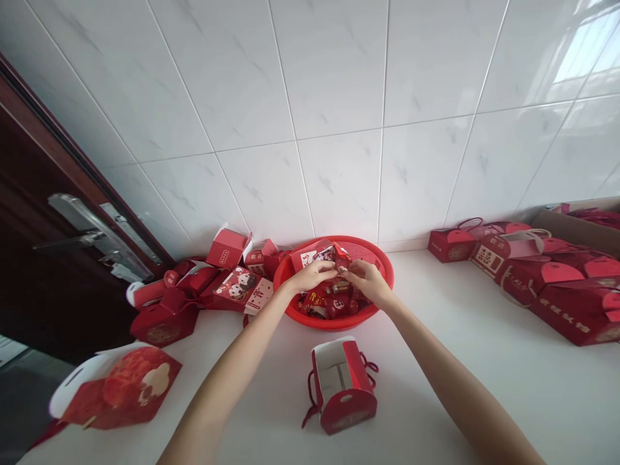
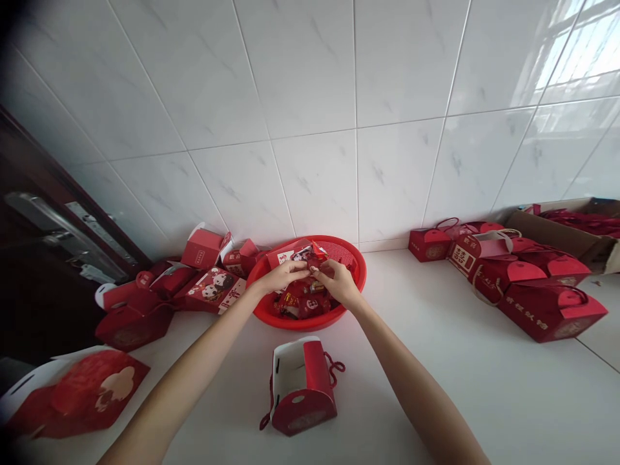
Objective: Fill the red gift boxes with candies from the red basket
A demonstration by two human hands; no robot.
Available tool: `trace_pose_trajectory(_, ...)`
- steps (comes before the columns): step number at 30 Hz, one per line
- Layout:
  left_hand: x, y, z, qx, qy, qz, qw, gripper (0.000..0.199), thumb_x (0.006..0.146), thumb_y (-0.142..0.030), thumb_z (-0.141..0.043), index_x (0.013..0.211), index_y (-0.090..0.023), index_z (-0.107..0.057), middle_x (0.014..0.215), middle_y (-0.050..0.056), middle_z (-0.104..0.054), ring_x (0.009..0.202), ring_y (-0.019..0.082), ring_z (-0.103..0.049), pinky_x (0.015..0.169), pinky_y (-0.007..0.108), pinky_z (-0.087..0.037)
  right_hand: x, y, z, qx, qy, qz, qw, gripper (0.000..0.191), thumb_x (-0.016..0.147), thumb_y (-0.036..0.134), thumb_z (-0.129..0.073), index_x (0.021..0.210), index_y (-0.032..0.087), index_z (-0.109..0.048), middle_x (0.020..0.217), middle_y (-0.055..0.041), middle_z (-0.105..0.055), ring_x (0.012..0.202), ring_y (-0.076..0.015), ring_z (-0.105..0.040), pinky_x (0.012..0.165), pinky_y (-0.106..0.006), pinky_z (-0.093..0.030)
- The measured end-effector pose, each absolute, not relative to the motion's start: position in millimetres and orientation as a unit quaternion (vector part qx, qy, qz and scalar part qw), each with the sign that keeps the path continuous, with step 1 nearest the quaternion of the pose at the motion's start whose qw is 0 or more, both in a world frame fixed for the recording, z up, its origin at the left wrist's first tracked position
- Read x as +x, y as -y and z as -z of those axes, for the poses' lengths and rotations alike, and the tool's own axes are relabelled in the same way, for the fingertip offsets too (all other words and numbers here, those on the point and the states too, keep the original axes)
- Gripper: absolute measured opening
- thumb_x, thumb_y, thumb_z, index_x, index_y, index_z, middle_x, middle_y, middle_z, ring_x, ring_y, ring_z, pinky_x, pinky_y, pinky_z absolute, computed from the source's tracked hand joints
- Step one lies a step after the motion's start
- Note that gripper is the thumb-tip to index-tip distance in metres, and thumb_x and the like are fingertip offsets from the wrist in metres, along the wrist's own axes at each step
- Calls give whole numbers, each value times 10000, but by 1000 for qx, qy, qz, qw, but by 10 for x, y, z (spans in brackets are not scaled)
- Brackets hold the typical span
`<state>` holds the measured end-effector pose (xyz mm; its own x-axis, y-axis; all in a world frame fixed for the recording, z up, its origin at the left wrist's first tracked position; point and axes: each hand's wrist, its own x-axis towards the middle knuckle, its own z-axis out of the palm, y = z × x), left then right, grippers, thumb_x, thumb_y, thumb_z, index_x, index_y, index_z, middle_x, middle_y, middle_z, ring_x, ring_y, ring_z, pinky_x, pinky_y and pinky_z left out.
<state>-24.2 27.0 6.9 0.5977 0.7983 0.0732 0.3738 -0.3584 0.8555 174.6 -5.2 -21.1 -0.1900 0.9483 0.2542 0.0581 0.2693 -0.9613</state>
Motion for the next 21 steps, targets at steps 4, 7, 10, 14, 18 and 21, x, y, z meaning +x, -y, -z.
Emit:
trace_pose_trajectory(4,-191,-252,-128,802,-368,-219,418,270,880,-384,-643,984,-161,-754,1013,59,-764,1040,256,-660,938,355,-498,1746,87,164,-376,606,-467,522,317,778,511,-699,858,206,-667,802,-40,-719,761,-228,-678,661,-336,-544)
trace_pose_trajectory(7,-242,-327,-121,803,-399,-180,406,286,857,-339,-661,1073,-169,-740,1087,70,-761,1051,245,-674,935,332,-506,1732,99,134,-383,560,-485,551,322,758,508,-724,844,204,-661,825,-52,-732,802,-244,-697,692,-350,-568)
trace_pose_trajectory(10,-337,-433,-68,809,-457,-116,351,307,856,-277,-637,1132,-179,-728,1128,72,-758,1059,220,-683,912,286,-509,1721,104,103,-388,510,-523,563,302,738,481,-745,832,213,-643,853,-55,-740,795,-247,-717,709,-373,-590)
trace_pose_trajectory(14,-393,-522,20,816,-485,-57,310,312,812,-229,-644,1104,-197,-748,1090,52,-775,1009,213,-697,865,261,-509,1726,115,60,-392,480,-551,559,291,723,445,-757,864,225,-630,840,-42,-733,686,-217,-707,656,-364,-590)
trace_pose_trajectory(18,-295,-565,64,827,-486,-10,282,351,732,-186,-674,1063,-253,-771,1065,12,-784,956,216,-701,806,247,-497,1736,121,45,-391,470,-549,570,285,723,446,-744,849,223,-619,799,-28,-713,643,-192,-677,620,-334,-564)
trace_pose_trajectory(21,-170,-591,73,837,-482,7,261,330,700,-177,-690,997,-286,-783,1033,-18,-786,941,214,-689,776,239,-479,1737,110,56,-390,459,-536,592,318,710,482,-740,827,225,-594,762,-11,-686,615,-172,-642,585,-306,-541)
